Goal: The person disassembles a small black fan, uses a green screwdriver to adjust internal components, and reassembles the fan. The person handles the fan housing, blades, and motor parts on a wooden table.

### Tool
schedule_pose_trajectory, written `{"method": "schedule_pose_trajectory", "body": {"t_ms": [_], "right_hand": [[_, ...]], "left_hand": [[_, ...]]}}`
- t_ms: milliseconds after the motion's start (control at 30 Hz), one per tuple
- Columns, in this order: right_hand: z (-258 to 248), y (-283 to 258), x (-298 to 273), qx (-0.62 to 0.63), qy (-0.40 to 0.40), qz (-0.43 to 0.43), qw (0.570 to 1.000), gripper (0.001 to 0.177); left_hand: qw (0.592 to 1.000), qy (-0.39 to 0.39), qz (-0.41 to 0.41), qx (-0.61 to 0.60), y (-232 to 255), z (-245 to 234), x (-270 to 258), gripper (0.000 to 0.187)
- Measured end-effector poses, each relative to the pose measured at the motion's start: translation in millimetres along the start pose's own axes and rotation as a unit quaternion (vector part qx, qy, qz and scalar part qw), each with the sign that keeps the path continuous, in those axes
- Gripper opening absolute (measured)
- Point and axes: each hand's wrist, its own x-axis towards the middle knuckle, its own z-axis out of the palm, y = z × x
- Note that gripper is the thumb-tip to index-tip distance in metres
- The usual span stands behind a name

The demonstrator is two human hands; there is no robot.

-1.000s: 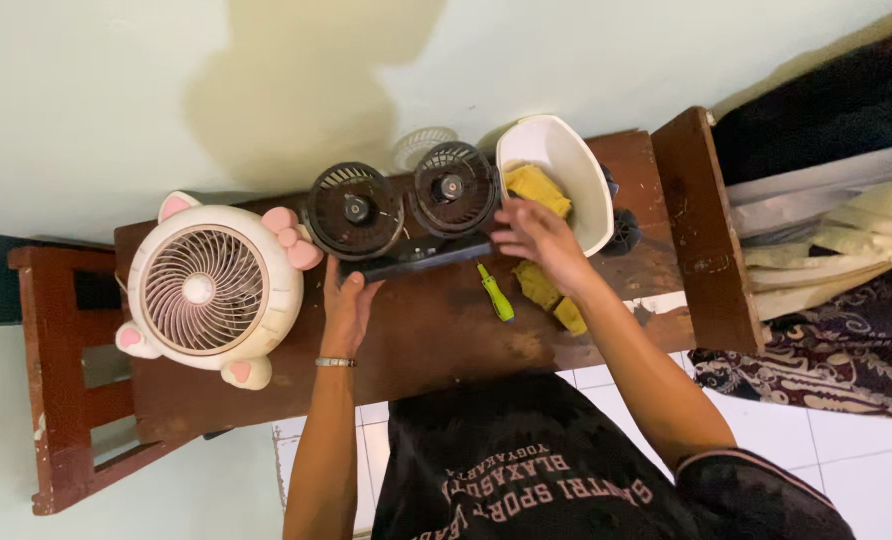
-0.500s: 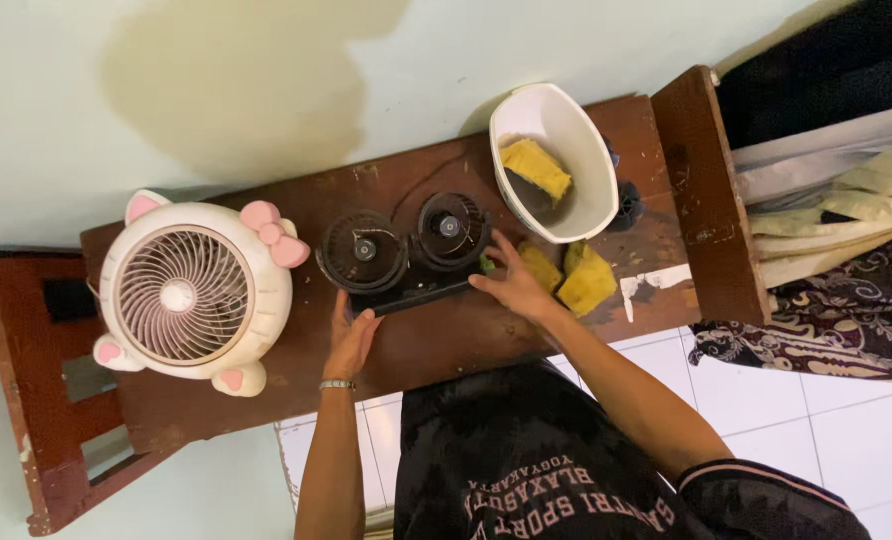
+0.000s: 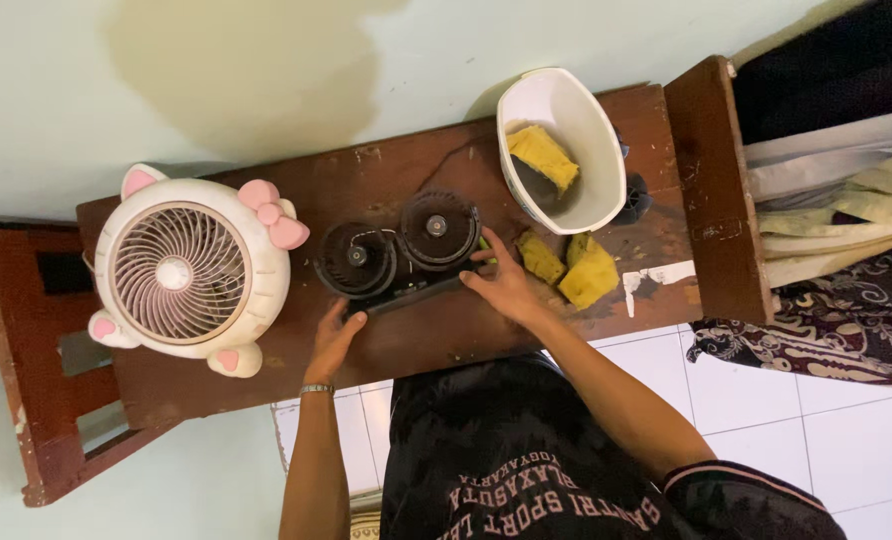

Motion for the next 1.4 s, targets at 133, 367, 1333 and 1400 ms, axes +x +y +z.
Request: {"method": "schedule_pose_trajectory", "body": {"t_ms": [133, 367, 1333, 1400], "right_hand": [[-0.6, 0.3, -10.3, -0.001, 0.012, 0.024, 1.000, 0.092], [-6.9, 7.9, -23.8, 0.030, 0.028, 0.049, 0.998, 0.092], [-221.3, 54.1, -39.6, -0.124, 0.420, -0.081, 0.895, 0.017], [-232.0, 53.0, -36.2, -0.151, 0.404, -0.087, 0.898, 0.019]], "left_hand": [[0.998, -0.018, -0.043, 0.040, -1.8, -5.8, -3.8, 0.092], [0.987, -0.014, -0.072, 0.141, 9.5, -2.7, -4.1, 0.095], [0.907, 0.087, 0.270, 0.311, 229.0, 104.3, -16.8, 0.054], [0.917, 0.057, 0.248, 0.306, 235.2, 122.5, -13.4, 0.052]]}}
